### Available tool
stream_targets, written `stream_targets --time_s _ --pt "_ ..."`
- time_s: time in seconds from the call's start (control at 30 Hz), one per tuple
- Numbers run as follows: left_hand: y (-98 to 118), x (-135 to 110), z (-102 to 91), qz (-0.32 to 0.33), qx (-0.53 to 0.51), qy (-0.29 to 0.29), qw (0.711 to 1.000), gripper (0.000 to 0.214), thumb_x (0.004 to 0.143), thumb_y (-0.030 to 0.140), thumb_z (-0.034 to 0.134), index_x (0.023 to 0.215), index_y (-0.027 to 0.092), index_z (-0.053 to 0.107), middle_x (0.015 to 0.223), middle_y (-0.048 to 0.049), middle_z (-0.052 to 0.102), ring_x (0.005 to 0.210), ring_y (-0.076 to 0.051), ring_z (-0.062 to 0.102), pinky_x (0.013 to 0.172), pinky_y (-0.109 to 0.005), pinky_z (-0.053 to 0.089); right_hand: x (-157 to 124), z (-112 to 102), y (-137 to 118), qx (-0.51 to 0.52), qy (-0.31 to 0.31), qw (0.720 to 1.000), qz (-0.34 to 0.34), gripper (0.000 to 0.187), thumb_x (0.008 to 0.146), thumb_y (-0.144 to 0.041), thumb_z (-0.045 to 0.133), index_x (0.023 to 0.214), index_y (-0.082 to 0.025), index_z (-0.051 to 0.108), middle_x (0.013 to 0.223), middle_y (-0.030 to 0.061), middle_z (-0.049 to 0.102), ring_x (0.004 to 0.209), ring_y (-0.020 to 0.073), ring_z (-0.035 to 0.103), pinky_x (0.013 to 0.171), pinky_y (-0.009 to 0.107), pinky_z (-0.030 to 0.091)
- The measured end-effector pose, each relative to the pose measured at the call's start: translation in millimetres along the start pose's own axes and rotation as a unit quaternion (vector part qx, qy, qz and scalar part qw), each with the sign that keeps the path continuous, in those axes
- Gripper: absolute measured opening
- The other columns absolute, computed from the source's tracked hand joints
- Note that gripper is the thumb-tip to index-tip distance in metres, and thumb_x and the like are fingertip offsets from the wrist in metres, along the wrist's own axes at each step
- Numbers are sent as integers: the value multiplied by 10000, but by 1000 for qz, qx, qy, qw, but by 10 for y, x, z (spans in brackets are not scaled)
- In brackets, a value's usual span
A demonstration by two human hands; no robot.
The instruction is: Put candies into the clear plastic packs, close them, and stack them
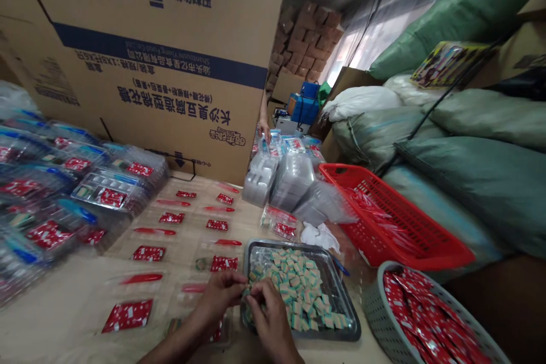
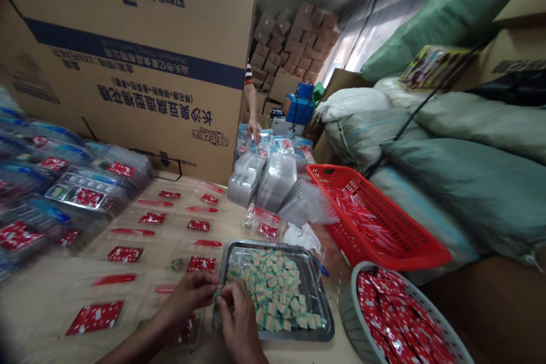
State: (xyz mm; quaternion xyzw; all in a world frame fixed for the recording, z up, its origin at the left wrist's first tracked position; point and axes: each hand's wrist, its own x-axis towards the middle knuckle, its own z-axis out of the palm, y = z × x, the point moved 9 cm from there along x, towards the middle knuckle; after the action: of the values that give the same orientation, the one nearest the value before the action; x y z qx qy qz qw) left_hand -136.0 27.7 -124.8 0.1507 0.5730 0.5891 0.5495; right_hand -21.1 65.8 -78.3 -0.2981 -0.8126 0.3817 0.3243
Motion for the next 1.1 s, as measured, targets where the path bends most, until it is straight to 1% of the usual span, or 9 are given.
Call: stream_targets --time_s 0.17,0.27,0.33,0.43,0.53,0.63,0.77,0.87,1.1 --pt "196 -164 131 101 178 -106 973 170 579 276 680 672 135 690 612 -5 639 621 -148 561 587 -235 395 -67 69 97 78 -30 994 68 83 826 -239 481 753 -201 488 741 -8 506 697 138 498 625 223 372" --pt "105 -202 138 88 219 -144 961 151 577 230 678 688 129 692 626 -10 650 621 -149 560 573 -229 383 -79 100 73 85 -83 990 80 95 817 -246 494 745 -194 527 730 -3 528 693 145 510 620 230 372" --pt "38 -172 69 78 194 -131 969 141 560 202 676 681 129 681 629 -7 650 616 -140 554 573 -224 380 -30 101 100 75 -115 986 95 117 835 -243 484 775 -192 572 721 4 559 689 153 531 623 235 387" --pt "10 -94 -91 90 109 -75 987 245 497 167 711 738 147 675 614 32 612 615 -122 538 585 -215 391 191 -19 193 -53 -90 991 86 202 869 -179 425 851 -187 626 810 51 611 780 187 567 715 276 414" --pt "13 -53 -170 98 68 -56 991 263 464 172 751 714 154 670 592 46 588 590 -105 517 576 -208 392 442 -95 295 -240 -65 966 68 213 838 -105 442 828 -176 642 894 95 610 888 233 552 790 323 403" --pt "37 -44 -228 82 58 -49 994 221 449 206 787 619 149 658 581 32 615 569 -103 523 578 -211 401 569 -83 297 -284 -72 955 52 179 795 -65 477 772 -164 625 866 92 608 874 235 544 781 322 397" --pt "121 -40 -327 78 31 -21 996 259 414 258 827 611 159 692 582 14 659 564 -118 553 588 -225 425 515 42 153 -70 -117 988 78 122 779 -110 514 759 -168 619 740 31 608 716 175 553 656 262 391" --pt "184 -47 -341 94 24 -23 995 284 422 318 841 627 162 719 615 -11 694 595 -141 587 614 -238 448 405 293 40 117 -167 971 123 67 748 -210 576 757 -175 632 680 0 607 638 149 542 584 234 378" --pt "283 -51 -569 121 28 19 992 350 526 434 800 748 170 742 750 -52 728 721 -202 646 704 -297 511 484 529 -4 160 -71 976 128 100 727 -271 560 717 -175 585 704 5 574 676 153 526 622 254 395"
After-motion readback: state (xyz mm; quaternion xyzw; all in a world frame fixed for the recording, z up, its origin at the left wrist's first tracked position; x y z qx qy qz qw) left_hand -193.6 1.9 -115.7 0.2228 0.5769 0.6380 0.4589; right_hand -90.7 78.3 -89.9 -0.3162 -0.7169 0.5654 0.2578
